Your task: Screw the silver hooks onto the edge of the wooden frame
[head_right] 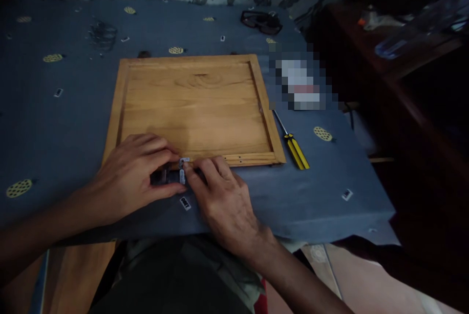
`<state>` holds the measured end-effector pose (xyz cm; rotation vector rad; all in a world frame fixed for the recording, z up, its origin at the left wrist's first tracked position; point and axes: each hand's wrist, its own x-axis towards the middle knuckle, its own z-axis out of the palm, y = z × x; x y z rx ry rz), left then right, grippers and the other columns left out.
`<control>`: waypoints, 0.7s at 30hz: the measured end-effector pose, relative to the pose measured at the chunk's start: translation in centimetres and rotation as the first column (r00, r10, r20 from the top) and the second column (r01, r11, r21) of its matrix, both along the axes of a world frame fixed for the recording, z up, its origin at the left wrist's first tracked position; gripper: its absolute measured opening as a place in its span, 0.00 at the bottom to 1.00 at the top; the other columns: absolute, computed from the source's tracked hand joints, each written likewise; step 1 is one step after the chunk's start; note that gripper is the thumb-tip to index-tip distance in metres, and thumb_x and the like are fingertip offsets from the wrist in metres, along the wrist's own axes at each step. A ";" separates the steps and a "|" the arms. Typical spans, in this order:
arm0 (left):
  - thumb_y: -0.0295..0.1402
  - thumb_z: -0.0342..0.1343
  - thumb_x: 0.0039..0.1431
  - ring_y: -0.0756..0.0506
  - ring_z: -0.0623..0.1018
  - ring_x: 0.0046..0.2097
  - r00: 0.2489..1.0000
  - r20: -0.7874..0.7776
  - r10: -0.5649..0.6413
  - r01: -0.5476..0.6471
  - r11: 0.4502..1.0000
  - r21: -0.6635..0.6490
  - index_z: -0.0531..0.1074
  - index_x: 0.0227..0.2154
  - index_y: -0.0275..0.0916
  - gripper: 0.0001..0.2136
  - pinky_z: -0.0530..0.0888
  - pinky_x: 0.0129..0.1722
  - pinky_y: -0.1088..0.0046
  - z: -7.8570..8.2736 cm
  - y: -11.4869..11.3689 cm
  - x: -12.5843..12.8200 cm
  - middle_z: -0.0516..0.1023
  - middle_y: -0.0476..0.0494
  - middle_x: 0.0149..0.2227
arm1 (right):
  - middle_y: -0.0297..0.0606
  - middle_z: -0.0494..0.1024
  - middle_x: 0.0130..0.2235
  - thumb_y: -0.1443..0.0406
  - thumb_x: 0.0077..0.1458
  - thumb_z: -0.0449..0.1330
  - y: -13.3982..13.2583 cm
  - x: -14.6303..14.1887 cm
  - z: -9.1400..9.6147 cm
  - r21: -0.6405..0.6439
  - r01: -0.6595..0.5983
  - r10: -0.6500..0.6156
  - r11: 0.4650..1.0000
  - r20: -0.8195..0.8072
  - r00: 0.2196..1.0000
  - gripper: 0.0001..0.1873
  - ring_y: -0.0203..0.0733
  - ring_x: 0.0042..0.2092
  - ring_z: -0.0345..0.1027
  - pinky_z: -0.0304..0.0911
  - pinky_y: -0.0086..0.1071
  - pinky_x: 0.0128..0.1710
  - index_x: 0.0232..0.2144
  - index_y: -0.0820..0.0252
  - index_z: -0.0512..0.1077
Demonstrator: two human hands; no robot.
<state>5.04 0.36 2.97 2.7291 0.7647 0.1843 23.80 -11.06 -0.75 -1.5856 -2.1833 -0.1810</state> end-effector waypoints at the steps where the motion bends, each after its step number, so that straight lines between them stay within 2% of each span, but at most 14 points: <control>1: 0.48 0.72 0.61 0.34 0.80 0.48 1.000 0.007 0.005 -0.005 1.000 -0.004 0.81 0.39 0.37 0.18 0.74 0.49 0.52 0.0 0.0 0.0 0.82 0.43 0.41 | 0.42 0.79 0.45 0.72 0.73 0.51 0.0 0.0 0.0 -0.004 -0.001 0.001 1.000 -0.007 1.000 0.14 0.44 0.46 0.69 0.70 0.33 0.35 0.51 0.61 0.75; 7: 0.48 0.73 0.60 0.35 0.81 0.47 1.000 0.021 0.021 -0.021 0.999 -0.025 0.81 0.37 0.38 0.18 0.73 0.50 0.52 -0.1 0.1 0.4 0.82 0.44 0.40 | 0.43 0.80 0.45 0.74 0.70 0.52 0.2 0.6 0.0 -0.034 -0.034 0.031 0.999 -0.075 0.997 0.17 0.45 0.46 0.72 0.75 0.35 0.38 0.53 0.60 0.76; 14: 0.48 0.72 0.60 0.37 0.81 0.47 0.999 0.025 0.022 -0.021 1.000 -0.017 0.81 0.35 0.38 0.17 0.72 0.51 0.53 -0.2 0.2 0.3 0.84 0.43 0.41 | 0.42 0.81 0.46 0.75 0.69 0.52 0.4 1.7 -0.2 -0.023 -0.060 0.051 0.998 -0.282 0.958 0.22 0.41 0.46 0.78 0.79 0.37 0.44 0.58 0.58 0.76; 19: 0.50 0.72 0.59 0.36 0.81 0.47 0.999 0.045 0.028 -0.027 0.999 -0.032 0.82 0.35 0.37 0.18 0.72 0.51 0.52 -0.4 0.2 0.4 0.84 0.43 0.41 | 0.47 0.81 0.48 0.75 0.68 0.53 0.8 2.0 -0.4 -0.035 -0.050 0.039 0.998 -0.275 0.961 0.18 0.46 0.49 0.78 0.80 0.40 0.47 0.53 0.64 0.78; 21: 0.50 0.73 0.59 0.35 0.81 0.48 0.999 0.025 0.036 -0.035 0.998 -0.048 0.82 0.37 0.36 0.19 0.72 0.53 0.51 -0.3 0.2 0.4 0.84 0.42 0.41 | 0.46 0.81 0.47 0.75 0.67 0.53 1.1 2.1 -0.1 -0.040 -0.075 0.062 0.996 -0.259 0.964 0.17 0.46 0.48 0.78 0.80 0.39 0.46 0.51 0.63 0.78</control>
